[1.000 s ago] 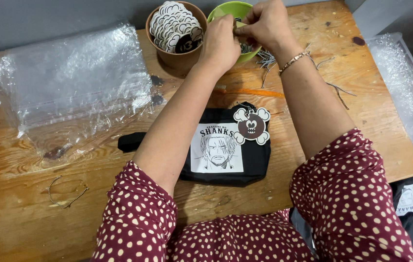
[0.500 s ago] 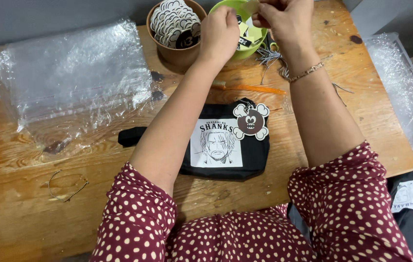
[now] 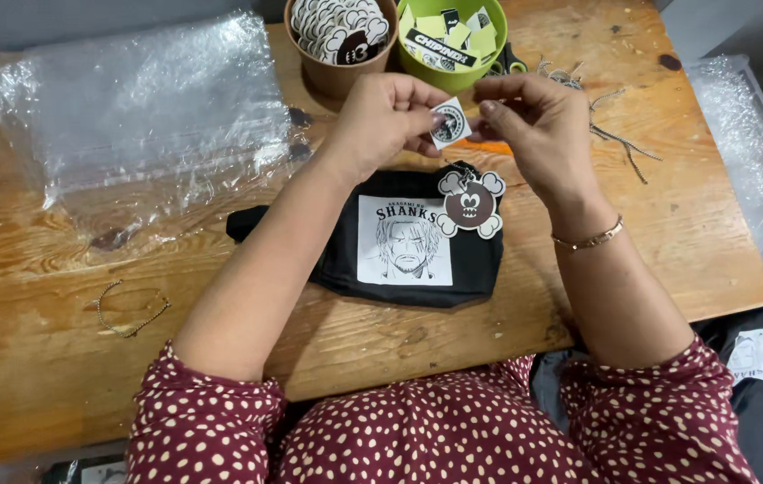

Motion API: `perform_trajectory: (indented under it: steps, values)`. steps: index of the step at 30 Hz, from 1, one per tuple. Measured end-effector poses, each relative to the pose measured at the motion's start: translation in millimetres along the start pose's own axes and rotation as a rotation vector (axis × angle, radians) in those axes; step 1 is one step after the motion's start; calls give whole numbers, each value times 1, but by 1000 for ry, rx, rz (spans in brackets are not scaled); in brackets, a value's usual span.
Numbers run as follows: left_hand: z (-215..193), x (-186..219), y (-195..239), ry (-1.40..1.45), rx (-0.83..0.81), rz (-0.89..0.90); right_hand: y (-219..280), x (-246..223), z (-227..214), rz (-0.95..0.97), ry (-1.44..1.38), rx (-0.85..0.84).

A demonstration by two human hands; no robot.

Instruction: The person attaches a decorative charm to a small black pouch and then places the pouch into a clear plastic bag. They smooth the bag around the pouch and seal it.

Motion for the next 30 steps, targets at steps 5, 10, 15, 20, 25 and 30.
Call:
perform_trajectory:
  steps: [5,10,15,20,25,30]
  values:
    - [5,-19,37,-125,-10,117,12,18,14,78,-111,-146]
    - [5,-28,65,-105,-7,191,26,3,36,68,-191,-200]
    - [7,-37,88,-17,-11,161,32,-3,43,67,-90,-197]
    - [2,-49,93,-7,34,177,31,3,48,90,-36,-214]
    - [0,-64,93,-107,43,163,29,9,56,140,16,-259]
    - [-2,-71,102,6,90,107,29,-1,65,111,51,-399]
Point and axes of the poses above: each hand's wrist, its own y-axis away from the middle knuckle, its own z-axis out of the palm, x = y × z, the point moved 2 cm from there along -y, towards the middle knuckle, and after that the axes turned 15 degrees about -x, right-handed, at the moved point
